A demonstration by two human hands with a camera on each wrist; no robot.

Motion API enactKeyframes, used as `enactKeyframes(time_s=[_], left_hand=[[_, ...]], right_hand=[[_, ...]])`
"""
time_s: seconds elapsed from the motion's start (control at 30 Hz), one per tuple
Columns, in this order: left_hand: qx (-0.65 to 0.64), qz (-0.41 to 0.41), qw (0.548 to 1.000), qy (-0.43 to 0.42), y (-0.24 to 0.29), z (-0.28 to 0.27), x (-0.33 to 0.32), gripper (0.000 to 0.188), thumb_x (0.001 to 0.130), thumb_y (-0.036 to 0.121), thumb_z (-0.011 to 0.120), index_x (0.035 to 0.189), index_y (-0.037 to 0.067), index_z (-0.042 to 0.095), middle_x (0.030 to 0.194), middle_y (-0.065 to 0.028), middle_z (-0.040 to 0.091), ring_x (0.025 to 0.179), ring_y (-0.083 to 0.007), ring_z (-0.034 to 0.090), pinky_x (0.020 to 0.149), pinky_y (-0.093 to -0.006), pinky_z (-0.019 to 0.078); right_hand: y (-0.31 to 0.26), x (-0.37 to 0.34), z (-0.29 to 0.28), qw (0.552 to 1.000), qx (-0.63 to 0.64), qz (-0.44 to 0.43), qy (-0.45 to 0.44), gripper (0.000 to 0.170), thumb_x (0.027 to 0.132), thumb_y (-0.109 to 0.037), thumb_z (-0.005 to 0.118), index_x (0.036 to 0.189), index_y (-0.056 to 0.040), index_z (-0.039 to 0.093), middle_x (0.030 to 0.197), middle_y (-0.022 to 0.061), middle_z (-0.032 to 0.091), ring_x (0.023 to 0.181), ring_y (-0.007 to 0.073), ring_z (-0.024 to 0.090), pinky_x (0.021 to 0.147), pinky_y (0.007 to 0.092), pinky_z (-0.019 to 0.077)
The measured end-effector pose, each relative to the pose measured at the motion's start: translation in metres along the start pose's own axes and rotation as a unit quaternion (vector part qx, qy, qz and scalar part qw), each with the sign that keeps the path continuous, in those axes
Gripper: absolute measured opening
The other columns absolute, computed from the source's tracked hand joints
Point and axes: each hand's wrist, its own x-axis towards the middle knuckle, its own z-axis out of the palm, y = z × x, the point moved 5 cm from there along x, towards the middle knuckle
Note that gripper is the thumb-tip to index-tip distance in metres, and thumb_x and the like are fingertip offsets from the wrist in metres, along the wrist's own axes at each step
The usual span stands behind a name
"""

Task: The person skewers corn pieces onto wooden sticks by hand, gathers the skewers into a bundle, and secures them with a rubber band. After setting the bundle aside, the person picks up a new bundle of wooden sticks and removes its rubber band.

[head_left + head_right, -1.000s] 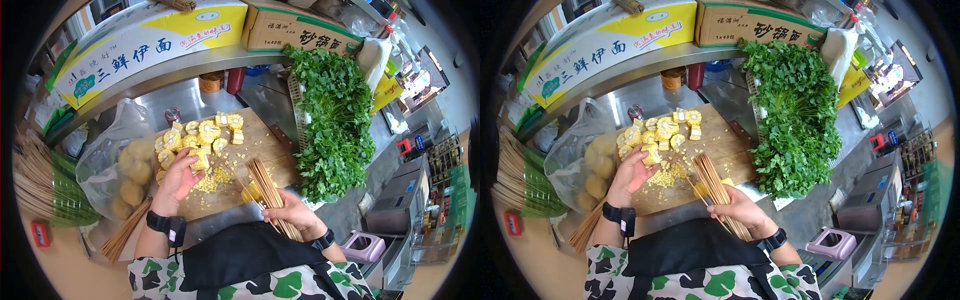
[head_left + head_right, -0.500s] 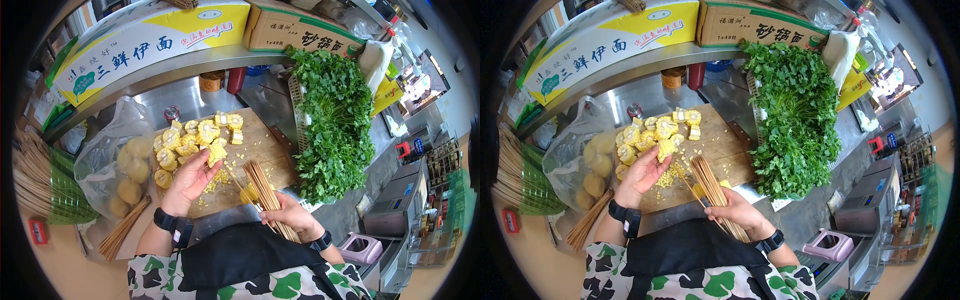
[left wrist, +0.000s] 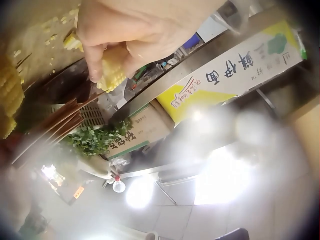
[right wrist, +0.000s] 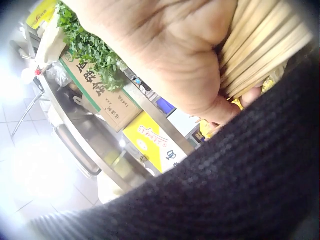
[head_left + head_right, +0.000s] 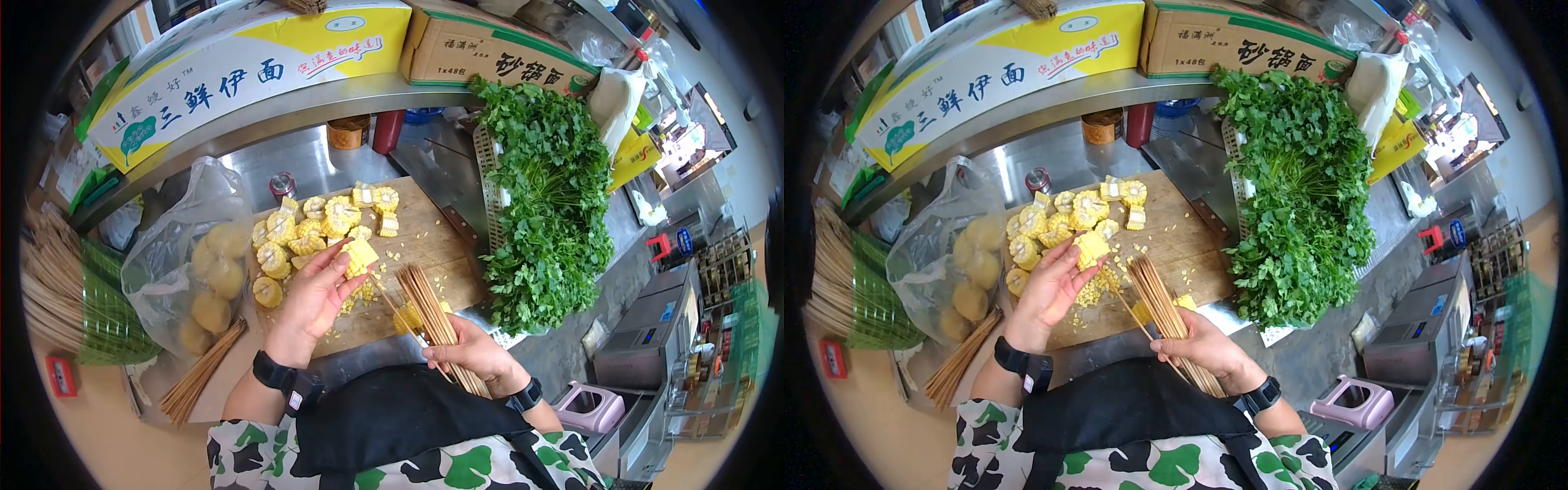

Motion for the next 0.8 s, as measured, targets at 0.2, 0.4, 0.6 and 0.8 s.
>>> enactKeyframes(time_s=[0.2, 0.4, 0.6, 0.8], left_hand=[[-0.019, -0.006, 0.999, 0.034, -0.005, -0.005, 0.000, 0.037, 0.089, 0.010, 0.057, 0.122, -0.003, 0.048, 0.114, -0.0114, 0.056, 0.103, -0.0231, 0.058, 0.088, -0.0329, 0.0513], [0.097, 0.031, 0.995, 0.011, -0.008, 0.000, -0.003, 0.035, 0.089, 0.008, 0.056, 0.122, -0.001, 0.050, 0.113, -0.0103, 0.058, 0.101, -0.0192, 0.059, 0.086, -0.0299, 0.0517], [0.054, 0.008, 0.998, 0.028, -0.027, -0.001, -0.009, 0.035, 0.088, 0.008, 0.059, 0.121, -0.001, 0.051, 0.108, -0.0094, 0.059, 0.099, -0.0189, 0.059, 0.084, -0.0312, 0.0517], [0.049, 0.002, 0.998, 0.031, -0.028, 0.005, -0.011, 0.035, 0.088, 0.010, 0.059, 0.121, -0.001, 0.052, 0.109, -0.0100, 0.059, 0.098, -0.0190, 0.060, 0.083, -0.0310, 0.0522]], right_hand=[[0.000, -0.001, 0.000, 1.000, -0.009, 0.002, 0.005, 0.028, 0.078, -0.002, 0.067, 0.101, -0.0023, 0.050, 0.076, 0.0011, 0.056, 0.064, 0.0086, 0.058, 0.052, 0.0193, 0.0435], [0.002, -0.003, -0.001, 1.000, -0.012, 0.001, -0.007, 0.024, 0.080, -0.003, 0.066, 0.098, -0.0038, 0.050, 0.079, 0.0005, 0.055, 0.066, 0.0076, 0.057, 0.054, 0.0191, 0.0434], [0.005, -0.002, -0.002, 1.000, -0.022, 0.000, -0.021, 0.023, 0.078, 0.000, 0.064, 0.096, -0.0039, 0.050, 0.078, 0.0015, 0.055, 0.066, 0.0086, 0.058, 0.053, 0.0198, 0.0433], [0.007, -0.002, -0.002, 1.000, -0.025, -0.001, -0.012, 0.022, 0.079, -0.002, 0.064, 0.096, -0.0040, 0.050, 0.078, 0.0017, 0.055, 0.066, 0.0084, 0.057, 0.053, 0.0200, 0.0433]])
